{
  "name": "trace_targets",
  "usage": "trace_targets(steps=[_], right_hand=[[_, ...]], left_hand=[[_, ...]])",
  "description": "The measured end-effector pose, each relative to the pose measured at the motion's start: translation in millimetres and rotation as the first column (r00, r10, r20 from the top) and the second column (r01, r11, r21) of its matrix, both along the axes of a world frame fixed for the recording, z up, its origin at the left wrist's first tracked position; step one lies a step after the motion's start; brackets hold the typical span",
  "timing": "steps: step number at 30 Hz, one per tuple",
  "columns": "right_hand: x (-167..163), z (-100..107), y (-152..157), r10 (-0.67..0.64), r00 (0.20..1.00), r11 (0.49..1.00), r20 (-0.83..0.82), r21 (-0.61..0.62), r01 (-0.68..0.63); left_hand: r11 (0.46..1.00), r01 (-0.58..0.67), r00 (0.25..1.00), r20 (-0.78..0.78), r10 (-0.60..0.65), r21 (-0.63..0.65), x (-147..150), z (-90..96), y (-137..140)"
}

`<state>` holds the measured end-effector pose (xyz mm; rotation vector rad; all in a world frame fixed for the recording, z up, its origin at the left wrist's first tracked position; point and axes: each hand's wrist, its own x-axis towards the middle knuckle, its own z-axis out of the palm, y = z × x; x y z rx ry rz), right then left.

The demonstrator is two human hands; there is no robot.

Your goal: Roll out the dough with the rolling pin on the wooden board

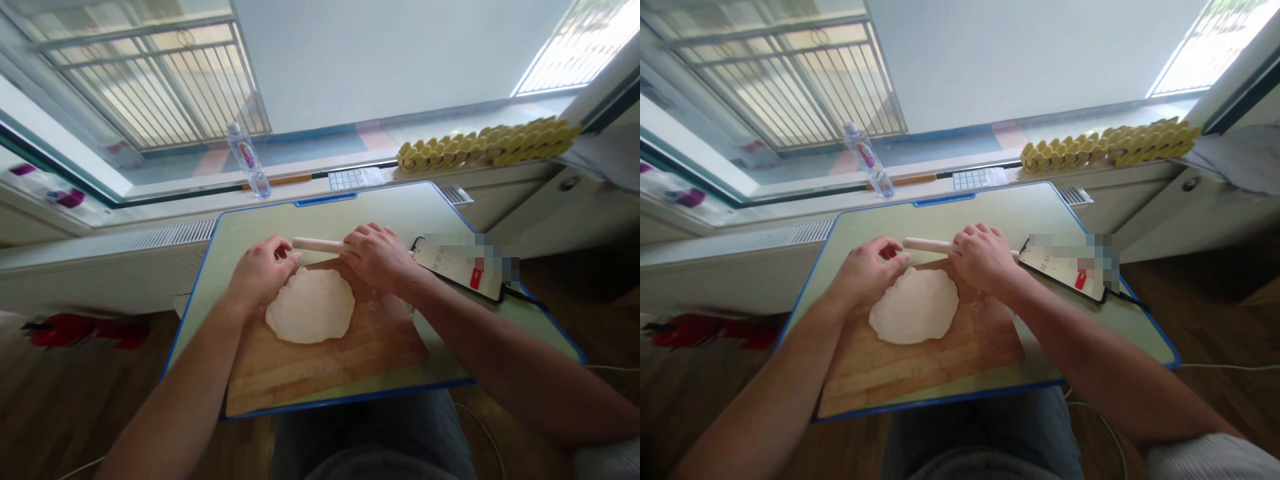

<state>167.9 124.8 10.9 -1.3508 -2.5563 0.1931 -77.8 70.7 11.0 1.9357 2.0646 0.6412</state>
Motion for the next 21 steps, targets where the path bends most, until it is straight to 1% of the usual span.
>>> trace_targets(steps=[4, 7, 11, 16, 21], right_hand=[[1, -4, -1, 0.02, 1.0, 0.999, -0.019, 0.026, -0.019], [-4, -10, 0, 0.054, 0.998, 0.998, -0.033, 0.036, -0.053], [-13, -17, 0, 0.124, 0.992, 0.99, -0.031, 0.066, -0.122], [-18, -22, 0, 0.175, 0.984, 0.983, -0.043, 0.055, -0.173], [-17, -25, -3, 0.183, 0.979, 0.982, -0.088, 0.052, -0.179]], left_hand=[[0.989, 0.129, 0.989, -0.059, -0.133, -0.067, 5, 13.7, -12], [0.985, 0.149, 0.978, -0.134, -0.159, -0.082, 9, 21.3, -17], [0.982, 0.149, 0.963, -0.21, -0.17, -0.114, 11, 23.9, -20], [0.98, 0.151, 0.967, -0.188, -0.174, -0.133, 11, 23.5, -20], [0.976, 0.193, 0.967, -0.151, -0.207, -0.098, 9, 21.2, -19]])
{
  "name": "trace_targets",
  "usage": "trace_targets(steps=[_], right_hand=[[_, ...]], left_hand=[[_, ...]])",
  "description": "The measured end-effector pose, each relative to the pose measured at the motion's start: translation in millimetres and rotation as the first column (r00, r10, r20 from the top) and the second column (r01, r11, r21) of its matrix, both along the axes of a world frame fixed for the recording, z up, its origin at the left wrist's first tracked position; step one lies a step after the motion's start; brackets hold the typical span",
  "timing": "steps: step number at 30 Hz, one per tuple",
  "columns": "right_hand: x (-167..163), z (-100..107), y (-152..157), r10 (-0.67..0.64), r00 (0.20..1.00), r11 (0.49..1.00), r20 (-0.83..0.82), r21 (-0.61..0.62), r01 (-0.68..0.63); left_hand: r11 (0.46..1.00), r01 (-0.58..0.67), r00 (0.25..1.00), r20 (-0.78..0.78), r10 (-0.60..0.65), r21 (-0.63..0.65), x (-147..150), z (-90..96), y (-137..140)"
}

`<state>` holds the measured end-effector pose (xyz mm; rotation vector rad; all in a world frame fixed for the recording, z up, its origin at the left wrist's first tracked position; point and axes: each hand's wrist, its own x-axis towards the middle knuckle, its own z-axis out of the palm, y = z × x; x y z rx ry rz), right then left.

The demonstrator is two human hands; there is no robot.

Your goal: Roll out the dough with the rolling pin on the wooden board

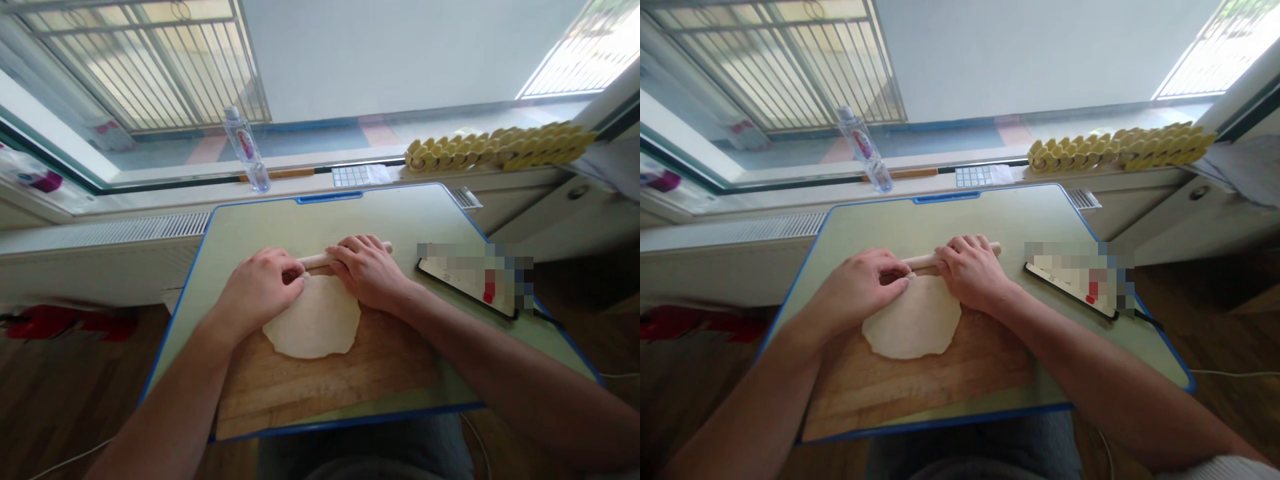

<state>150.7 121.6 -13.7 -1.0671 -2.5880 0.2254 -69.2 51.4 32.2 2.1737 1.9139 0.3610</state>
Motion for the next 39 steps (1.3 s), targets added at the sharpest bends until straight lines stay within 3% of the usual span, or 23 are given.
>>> trace_targets(steps=[8, 17, 23, 29, 33, 39], right_hand=[[7, 3, -6, 0.019, 0.995, 0.999, -0.099, -0.026, -0.021], [8, 6, -7, 0.03, 0.993, 0.998, -0.114, -0.053, -0.036], [9, 6, -7, 0.042, 0.987, 0.998, -0.156, -0.038, -0.049], [9, 15, -12, 0.08, 0.964, 0.994, -0.252, -0.053, -0.097], [9, 20, -18, 0.074, 0.963, 0.972, -0.258, -0.196, -0.127], [11, 23, -23, 0.063, 0.962, 0.89, -0.265, -0.421, -0.174]], left_hand=[[0.999, 0.049, 0.997, 0.065, -0.05, 0.015, 0, -3.4, 1], [1.0, 0.005, 0.989, 0.146, -0.004, -0.009, 4, -6.2, 2], [0.998, 0.054, 0.995, 0.091, -0.051, -0.035, 2, -1.9, 0], [0.989, 0.097, 0.941, 0.335, -0.054, -0.112, 1, 2.9, -4], [0.984, 0.095, 0.881, 0.474, -0.012, -0.151, 2, 9.3, -6], [0.961, 0.157, 0.781, 0.624, 0.018, -0.225, 0, 11.7, -7]])
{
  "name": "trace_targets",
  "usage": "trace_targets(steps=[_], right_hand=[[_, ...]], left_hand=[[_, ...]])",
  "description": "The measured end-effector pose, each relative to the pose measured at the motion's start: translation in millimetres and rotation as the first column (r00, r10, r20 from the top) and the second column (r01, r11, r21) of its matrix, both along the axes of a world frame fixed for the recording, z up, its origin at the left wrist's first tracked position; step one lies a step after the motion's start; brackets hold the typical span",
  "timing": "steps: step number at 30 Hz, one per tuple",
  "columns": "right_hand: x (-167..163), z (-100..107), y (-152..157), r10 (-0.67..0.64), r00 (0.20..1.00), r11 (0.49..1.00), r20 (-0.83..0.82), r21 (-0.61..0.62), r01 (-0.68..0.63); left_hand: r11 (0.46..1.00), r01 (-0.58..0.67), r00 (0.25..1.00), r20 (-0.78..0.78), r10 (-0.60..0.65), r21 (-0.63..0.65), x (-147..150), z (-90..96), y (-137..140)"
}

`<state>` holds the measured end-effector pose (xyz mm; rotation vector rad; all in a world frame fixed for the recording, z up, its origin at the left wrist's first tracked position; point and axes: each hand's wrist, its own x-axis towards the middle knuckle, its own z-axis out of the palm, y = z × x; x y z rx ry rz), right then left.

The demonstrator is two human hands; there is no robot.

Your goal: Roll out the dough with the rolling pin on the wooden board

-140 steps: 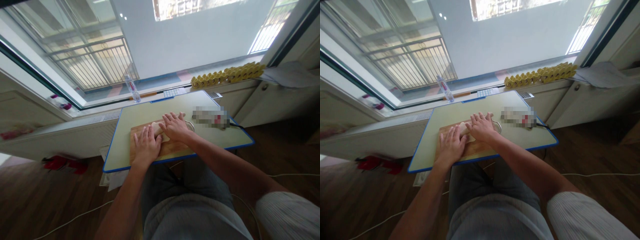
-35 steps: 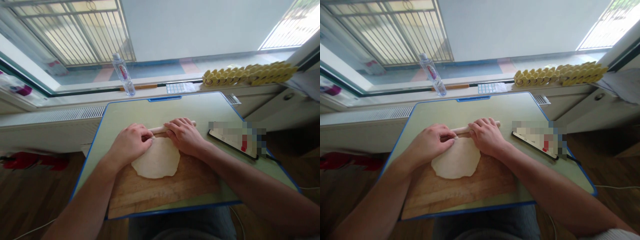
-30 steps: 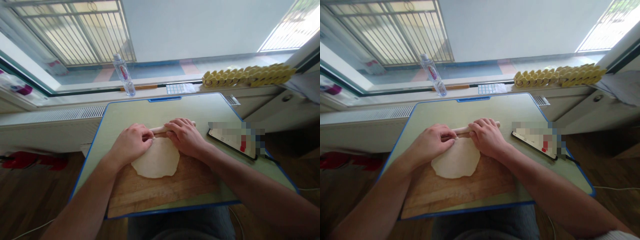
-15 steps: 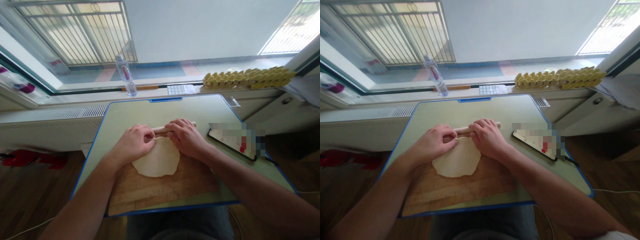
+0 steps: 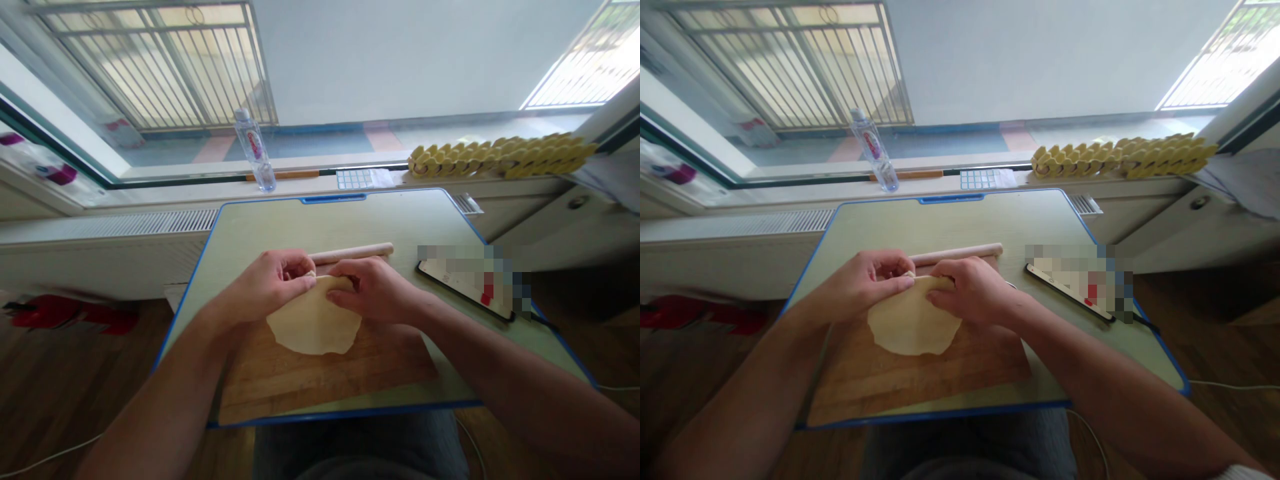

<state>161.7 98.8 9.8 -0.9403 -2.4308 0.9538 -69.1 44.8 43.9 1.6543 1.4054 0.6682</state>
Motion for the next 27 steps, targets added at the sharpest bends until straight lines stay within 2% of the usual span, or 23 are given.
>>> trace_targets(steps=[2, 5, 8, 10, 16, 19, 22, 24, 27], right_hand=[[2, 2, 0, 0.057, 0.998, 0.996, -0.01, -0.071, -0.058], [4, 4, -1, 0.144, 0.988, 0.978, -0.051, -0.145, -0.15], [5, 6, -2, 0.154, 0.981, 0.958, -0.114, -0.227, -0.177], [5, 6, -3, 0.128, 0.98, 0.941, -0.154, -0.294, -0.169], [3, 5, 4, -0.061, 0.929, 0.836, -0.364, -0.528, -0.152], [2, 5, 9, -0.181, 0.902, 0.794, -0.392, -0.6, -0.101], [4, 6, 12, -0.257, 0.888, 0.749, -0.383, -0.659, -0.067], [6, 8, 14, -0.245, 0.905, 0.713, -0.349, -0.697, -0.076], [9, 11, 17, -0.136, 0.946, 0.632, -0.294, -0.761, -0.145]], left_hand=[[0.998, 0.03, 1.0, 0.007, -0.03, -0.048, -2, 0.7, 0], [0.985, 0.127, 0.988, -0.075, -0.137, -0.12, -5, 2.1, 1], [0.967, 0.197, 0.967, -0.127, -0.219, -0.163, -11, 2.9, 0], [0.961, 0.2, 0.971, -0.095, -0.221, -0.191, -15, 3.3, -2], [0.961, 0.144, 0.987, 0.101, -0.123, -0.237, -21, 4.4, -1], [0.963, 0.108, 0.981, 0.185, -0.063, -0.247, -18, 3.3, 1], [0.968, 0.049, 0.979, 0.202, 0.002, -0.248, -15, 3.6, 2], [0.974, 0.0, 0.982, 0.184, 0.042, -0.225, -14, 5.1, 1], [0.985, -0.069, 0.984, 0.153, 0.093, -0.156, -12, 7.5, 1]])
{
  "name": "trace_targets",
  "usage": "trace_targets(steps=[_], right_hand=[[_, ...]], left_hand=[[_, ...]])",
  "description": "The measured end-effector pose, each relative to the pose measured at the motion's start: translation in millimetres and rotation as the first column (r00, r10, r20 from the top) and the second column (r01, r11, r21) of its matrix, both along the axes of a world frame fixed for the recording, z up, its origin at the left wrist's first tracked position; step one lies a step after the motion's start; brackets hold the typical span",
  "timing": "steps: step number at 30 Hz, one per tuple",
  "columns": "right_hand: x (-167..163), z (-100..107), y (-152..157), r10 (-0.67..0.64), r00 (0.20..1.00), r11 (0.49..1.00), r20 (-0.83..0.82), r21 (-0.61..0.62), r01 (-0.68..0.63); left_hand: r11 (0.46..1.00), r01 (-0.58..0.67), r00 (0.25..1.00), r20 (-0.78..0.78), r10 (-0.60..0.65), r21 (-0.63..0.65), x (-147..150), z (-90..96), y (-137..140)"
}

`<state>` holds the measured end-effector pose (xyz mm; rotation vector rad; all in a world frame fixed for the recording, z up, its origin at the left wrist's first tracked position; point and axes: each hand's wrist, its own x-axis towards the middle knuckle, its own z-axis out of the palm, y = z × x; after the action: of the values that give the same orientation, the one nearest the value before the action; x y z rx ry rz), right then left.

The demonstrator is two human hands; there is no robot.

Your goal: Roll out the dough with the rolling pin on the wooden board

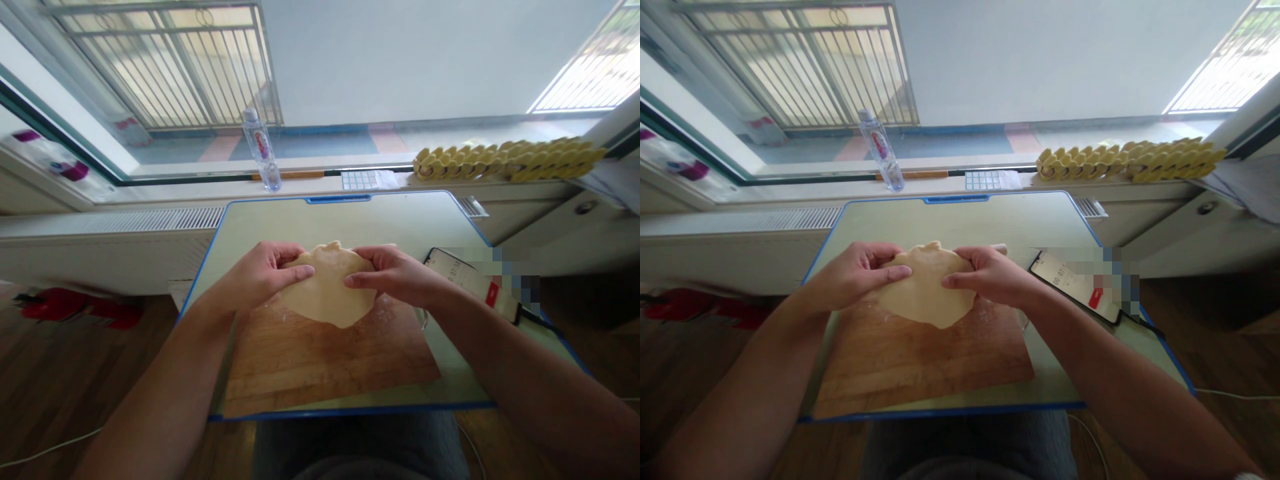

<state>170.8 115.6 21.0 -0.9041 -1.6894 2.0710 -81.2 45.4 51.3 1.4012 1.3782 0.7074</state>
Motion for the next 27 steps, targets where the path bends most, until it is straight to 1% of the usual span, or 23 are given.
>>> trace_targets(steps=[2, 5, 7, 9, 11, 12, 13, 14, 15, 17, 18, 19, 20, 22, 23, 25, 27], right_hand=[[2, 1, 2, 0.08, 0.997, 0.996, 0.006, -0.032, -0.079], [3, 0, 4, 0.119, 0.992, 0.992, 0.029, -0.039, -0.118], [3, -2, 5, 0.085, 0.995, 0.996, 0.042, -0.016, -0.085], [4, -3, 6, 0.007, 1.0, 0.999, -0.002, 0.051, -0.007], [7, 1, 5, -0.077, 0.991, 0.983, -0.108, 0.16, 0.093], [9, 5, 4, -0.095, 0.982, 0.965, -0.163, 0.229, 0.131], [12, 11, 3, -0.082, 0.976, 0.942, -0.202, 0.303, 0.142], [15, 17, 3, -0.036, 0.976, 0.918, -0.215, 0.379, 0.117], [19, 24, 2, 0.038, 0.98, 0.891, -0.195, 0.45, 0.055], [25, 35, 2, 0.202, 0.977, 0.831, -0.068, 0.54, -0.134], [27, 39, 2, 0.251, 0.968, 0.805, 0.003, 0.555, -0.21], [29, 40, 3, 0.259, 0.964, 0.792, 0.058, 0.558, -0.247], [29, 40, 4, 0.23, 0.969, 0.791, 0.094, 0.562, -0.242], [27, 35, 5, 0.107, 0.988, 0.794, 0.112, 0.589, -0.153], [26, 31, 6, 0.045, 0.993, 0.785, 0.112, 0.611, -0.105], [22, 23, 5, -0.037, 0.991, 0.744, 0.13, 0.666, -0.06], [18, 17, 2, -0.064, 0.983, 0.687, 0.172, 0.722, -0.081]], left_hand=[[0.998, -0.038, 0.999, -0.013, 0.038, 0.047, 0, 0.0, 1], [0.993, -0.069, 0.997, -0.017, 0.071, 0.098, 0, -3.4, 3], [0.989, -0.09, 0.996, 0.0, 0.09, 0.12, 0, -6.8, 4], [0.978, -0.127, 0.991, 0.05, 0.121, 0.163, -1, -9.1, 4], [0.953, -0.151, 0.985, 0.116, 0.125, 0.264, -5, -8.7, 2], [0.933, -0.142, 0.985, 0.141, 0.1, 0.33, -7, -7.2, 1], [0.913, -0.11, 0.987, 0.153, 0.053, 0.393, -10, -4.8, -1], [0.898, -0.049, 0.989, 0.146, -0.018, 0.437, -14, -1.7, -2], [0.89, 0.04, 0.986, 0.125, -0.109, 0.455, -17, 1.7, -3], [0.881, 0.237, 0.951, 0.086, -0.296, 0.41, -22, 7.8, -4], [0.876, 0.303, 0.931, 0.081, -0.356, 0.376, -24, 9.8, -4], [0.876, 0.331, 0.921, 0.081, -0.381, 0.351, -25, 10.7, -3], [0.882, 0.324, 0.925, 0.081, -0.371, 0.342, -24, 10.5, -2], [0.899, 0.255, 0.954, 0.059, -0.294, 0.356, -21, 7.8, -1], [0.905, 0.227, 0.966, 0.033, -0.256, 0.361, -18, 5.8, -1], [0.913, 0.206, 0.977, -0.031, -0.209, 0.353, -10, 1.3, -1], [0.92, 0.194, 0.981, -0.093, -0.172, 0.341, -2, -3.0, -2]])
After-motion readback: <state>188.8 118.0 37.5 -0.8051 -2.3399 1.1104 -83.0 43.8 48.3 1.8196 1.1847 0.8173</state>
